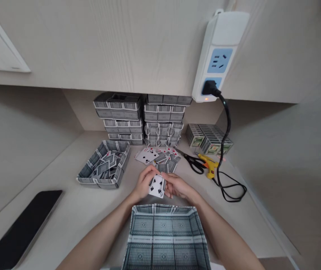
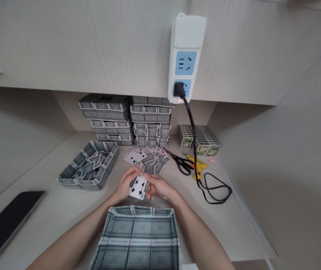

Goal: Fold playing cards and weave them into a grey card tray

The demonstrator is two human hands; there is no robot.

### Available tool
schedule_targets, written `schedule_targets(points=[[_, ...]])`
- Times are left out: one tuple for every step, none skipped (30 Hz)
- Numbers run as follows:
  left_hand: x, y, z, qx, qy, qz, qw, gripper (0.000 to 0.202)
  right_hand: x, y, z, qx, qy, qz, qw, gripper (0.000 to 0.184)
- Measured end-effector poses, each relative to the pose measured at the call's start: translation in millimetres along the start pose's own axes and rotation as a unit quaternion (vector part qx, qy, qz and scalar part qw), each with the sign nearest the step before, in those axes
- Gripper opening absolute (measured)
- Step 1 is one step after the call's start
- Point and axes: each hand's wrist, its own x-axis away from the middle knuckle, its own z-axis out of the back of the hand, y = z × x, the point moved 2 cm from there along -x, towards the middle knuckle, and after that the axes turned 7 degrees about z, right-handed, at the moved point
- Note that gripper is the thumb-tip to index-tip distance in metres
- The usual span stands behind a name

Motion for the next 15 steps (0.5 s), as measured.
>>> schedule_targets(points=[[-1, 1, -0.5, 0.002, 0.012, 0.002, 1.000, 0.018, 0, -1, 0, 0.003, 0.006, 0.003, 1.000, 0.038], [-2, 1, -1.0, 0.003, 0.024, 0.007, 1.000, 0.019, 0, -2, 0, 0.008, 0.012, 0.006, 1.000, 0.038], [-3, 1, -1.4, 0.003, 0.033, 0.014, 0.999, 0.020, 0, -2, 1, 0.013, 0.018, 0.010, 1.000, 0.038], [-5, 1, -1.5, 0.001, 0.038, 0.025, 0.999, 0.022, -1, -3, 1, 0.019, 0.023, 0.014, 0.999, 0.039], [-6, 0, -1.4, -0.001, 0.038, 0.039, 0.999, 0.025, -1, -3, 1, 0.023, 0.028, 0.020, 0.999, 0.039], [-7, -1, -0.8, -0.005, 0.035, 0.052, 0.998, 0.027, -2, -3, 1, 0.026, 0.031, 0.025, 0.999, 0.039], [-9, -2, 0.2, -0.009, 0.030, 0.064, 0.997, 0.029, -2, -3, 1, 0.028, 0.034, 0.031, 0.999, 0.039], [-9, -2, 1.5, -0.014, 0.025, 0.072, 0.997, 0.031, -3, -3, 1, 0.028, 0.035, 0.036, 0.998, 0.038], [-10, -2, 3.0, -0.017, 0.020, 0.076, 0.997, 0.031, -4, -2, 1, 0.027, 0.035, 0.040, 0.998, 0.038], [-10, -2, 4.3, -0.020, 0.014, 0.078, 0.997, 0.031, -5, -1, 1, 0.027, 0.032, 0.044, 0.998, 0.038], [-11, -1, 5.5, -0.023, 0.010, 0.079, 0.997, 0.030, -5, 0, 1, 0.028, 0.030, 0.047, 0.998, 0.038], [-11, -1, 6.2, -0.024, 0.007, 0.079, 0.997, 0.030, -6, 0, 1, 0.031, 0.027, 0.050, 0.998, 0.038], [-12, 1, 6.6, -0.025, 0.006, 0.077, 0.997, 0.029, -7, 1, 1, 0.034, 0.026, 0.051, 0.998, 0.039], [-12, 2, 6.3, -0.023, 0.006, 0.070, 0.997, 0.028, -7, 1, 1, 0.037, 0.026, 0.052, 0.998, 0.039], [-12, 3, 5.7, -0.022, 0.006, 0.060, 0.998, 0.027, -7, 1, 0, 0.040, 0.026, 0.051, 0.998, 0.040]])
